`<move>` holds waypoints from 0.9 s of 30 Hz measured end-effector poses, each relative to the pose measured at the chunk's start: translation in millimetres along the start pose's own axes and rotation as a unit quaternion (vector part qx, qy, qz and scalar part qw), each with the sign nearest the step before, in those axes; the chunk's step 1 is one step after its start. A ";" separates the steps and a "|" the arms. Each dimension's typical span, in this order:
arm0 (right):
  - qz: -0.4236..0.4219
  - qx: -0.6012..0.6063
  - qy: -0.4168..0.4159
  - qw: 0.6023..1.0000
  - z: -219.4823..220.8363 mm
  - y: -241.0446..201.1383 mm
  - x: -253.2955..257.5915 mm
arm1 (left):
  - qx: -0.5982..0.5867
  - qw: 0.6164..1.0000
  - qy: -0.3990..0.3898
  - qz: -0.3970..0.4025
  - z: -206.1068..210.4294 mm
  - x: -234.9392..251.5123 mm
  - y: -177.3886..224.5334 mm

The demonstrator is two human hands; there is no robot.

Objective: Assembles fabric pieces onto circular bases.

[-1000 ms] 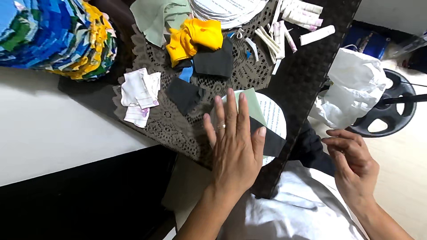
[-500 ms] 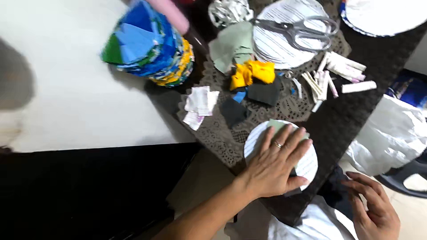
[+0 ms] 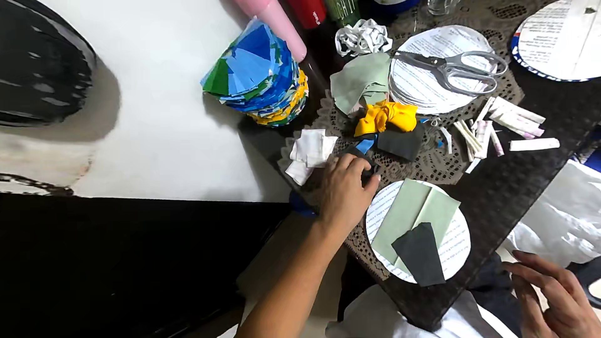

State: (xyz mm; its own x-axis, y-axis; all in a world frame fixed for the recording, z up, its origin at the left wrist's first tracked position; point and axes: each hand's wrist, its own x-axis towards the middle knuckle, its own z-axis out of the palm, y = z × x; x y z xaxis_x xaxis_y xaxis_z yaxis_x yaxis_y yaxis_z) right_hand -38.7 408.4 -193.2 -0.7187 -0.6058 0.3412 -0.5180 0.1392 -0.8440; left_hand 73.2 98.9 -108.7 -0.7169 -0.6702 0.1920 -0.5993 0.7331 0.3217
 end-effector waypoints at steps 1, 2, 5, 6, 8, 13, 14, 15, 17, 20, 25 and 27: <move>-0.010 -0.002 0.000 1.000 0.4 -3.1 3.0 | -0.003 1.000 0.003 0.002 3.7 1.3 -0.4; -0.021 -0.004 -0.001 1.000 0.8 -6.5 6.0 | -0.009 1.000 0.010 0.003 6.7 2.7 -1.2; -0.072 -0.015 -0.005 0.997 5.1 -18.6 18.0 | -0.063 0.998 0.019 -0.022 4.0 6.5 -4.1; -0.098 -0.027 -0.009 0.995 8.0 -23.1 23.6 | -0.098 0.994 0.009 -0.047 -0.9 8.3 -6.3; -0.164 -0.062 -0.014 0.984 17.6 -31.6 36.9 | -0.184 0.978 -0.005 -0.097 -12.5 12.9 -15.4; -0.226 -0.192 -0.071 0.952 45.9 -53.1 68.5 | -0.491 0.843 0.005 -0.220 -37.5 23.4 -38.6; -0.222 -0.209 -0.080 0.949 50.4 -53.6 72.3 | -0.550 0.799 0.004 -0.242 -43.3 24.2 -39.3; -0.218 -0.219 -0.088 0.947 53.0 -53.5 75.0 | -0.597 0.759 -0.002 -0.261 -49.0 23.8 -39.1; -0.210 -0.214 -0.096 0.949 53.7 -55.6 79.0 | -0.652 0.700 -0.033 -0.289 -58.6 20.2 -36.9; -0.171 -0.135 -0.088 0.972 53.5 -66.3 83.9 | -0.683 0.659 -0.104 -0.298 -65.6 10.0 -26.6; 0.060 0.181 -0.168 0.967 49.0 -88.4 90.8 | -0.744 0.559 -0.212 -0.298 -59.0 -14.7 7.2; 0.143 0.287 -0.203 0.925 43.6 -92.8 93.5 | -0.758 0.522 -0.246 -0.303 -54.8 -23.1 20.2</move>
State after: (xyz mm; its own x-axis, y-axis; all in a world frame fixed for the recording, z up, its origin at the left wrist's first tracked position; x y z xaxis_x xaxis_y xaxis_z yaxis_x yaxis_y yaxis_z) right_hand -37.6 304.7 -101.0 -0.4941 -0.8693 -0.0164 0.0820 -0.0278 -0.9962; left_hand 97.2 122.9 -55.8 -0.7880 -0.3416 -0.5122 -0.0655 -0.7807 0.6214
